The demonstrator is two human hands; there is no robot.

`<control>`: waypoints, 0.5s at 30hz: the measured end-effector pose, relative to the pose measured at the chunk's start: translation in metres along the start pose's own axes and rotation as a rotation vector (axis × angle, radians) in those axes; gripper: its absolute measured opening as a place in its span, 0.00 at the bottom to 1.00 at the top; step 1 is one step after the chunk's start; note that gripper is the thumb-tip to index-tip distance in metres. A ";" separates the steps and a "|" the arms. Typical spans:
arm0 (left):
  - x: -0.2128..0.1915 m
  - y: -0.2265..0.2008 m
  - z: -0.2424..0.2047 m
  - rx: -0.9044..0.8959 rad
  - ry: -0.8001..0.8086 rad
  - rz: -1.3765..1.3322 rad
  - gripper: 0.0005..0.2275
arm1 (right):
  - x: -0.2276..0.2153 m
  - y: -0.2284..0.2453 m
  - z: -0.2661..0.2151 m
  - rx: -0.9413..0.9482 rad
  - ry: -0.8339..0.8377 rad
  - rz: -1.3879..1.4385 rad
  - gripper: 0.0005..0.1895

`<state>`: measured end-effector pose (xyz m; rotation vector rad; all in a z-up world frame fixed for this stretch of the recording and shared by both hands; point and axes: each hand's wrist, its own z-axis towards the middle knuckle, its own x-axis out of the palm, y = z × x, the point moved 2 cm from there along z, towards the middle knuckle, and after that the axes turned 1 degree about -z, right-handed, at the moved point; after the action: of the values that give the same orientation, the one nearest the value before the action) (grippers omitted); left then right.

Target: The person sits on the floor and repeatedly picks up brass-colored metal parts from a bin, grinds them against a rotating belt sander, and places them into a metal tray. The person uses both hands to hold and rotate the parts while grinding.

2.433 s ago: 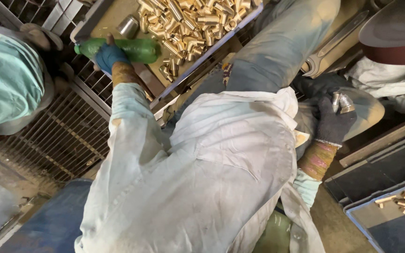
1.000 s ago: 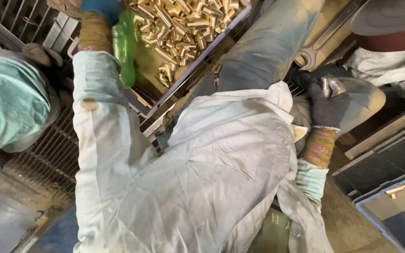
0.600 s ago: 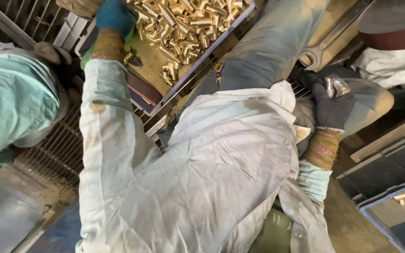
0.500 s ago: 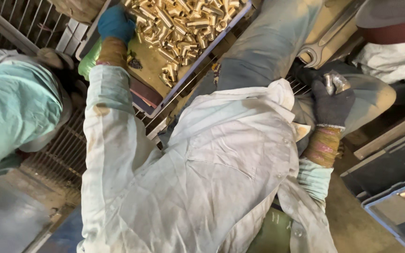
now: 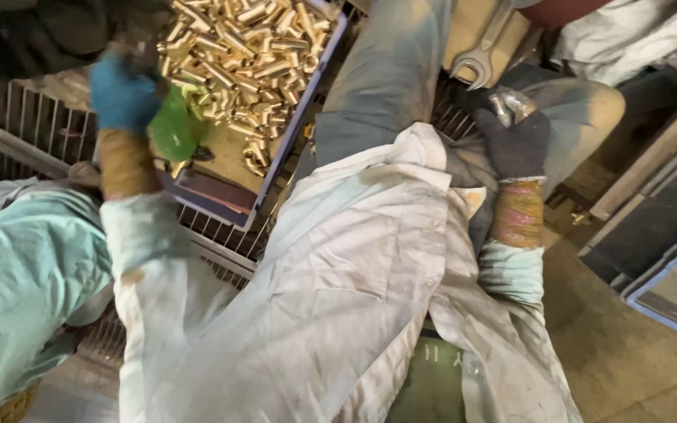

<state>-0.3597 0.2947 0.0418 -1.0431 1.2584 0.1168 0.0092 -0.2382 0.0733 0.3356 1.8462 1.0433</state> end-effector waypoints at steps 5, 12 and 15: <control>-0.055 -0.131 -0.004 0.070 0.024 -0.529 0.15 | 0.000 0.006 0.003 0.000 0.010 0.025 0.14; -0.043 -0.265 0.029 0.588 0.011 -0.441 0.12 | -0.001 0.014 0.002 -0.025 0.008 0.028 0.14; -0.018 -0.286 0.040 0.771 -0.045 -0.378 0.12 | 0.000 0.009 0.002 -0.001 0.036 0.066 0.15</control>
<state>-0.1681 0.1703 0.2186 -0.5741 0.9154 -0.5916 0.0092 -0.2314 0.0803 0.3819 1.8780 1.1013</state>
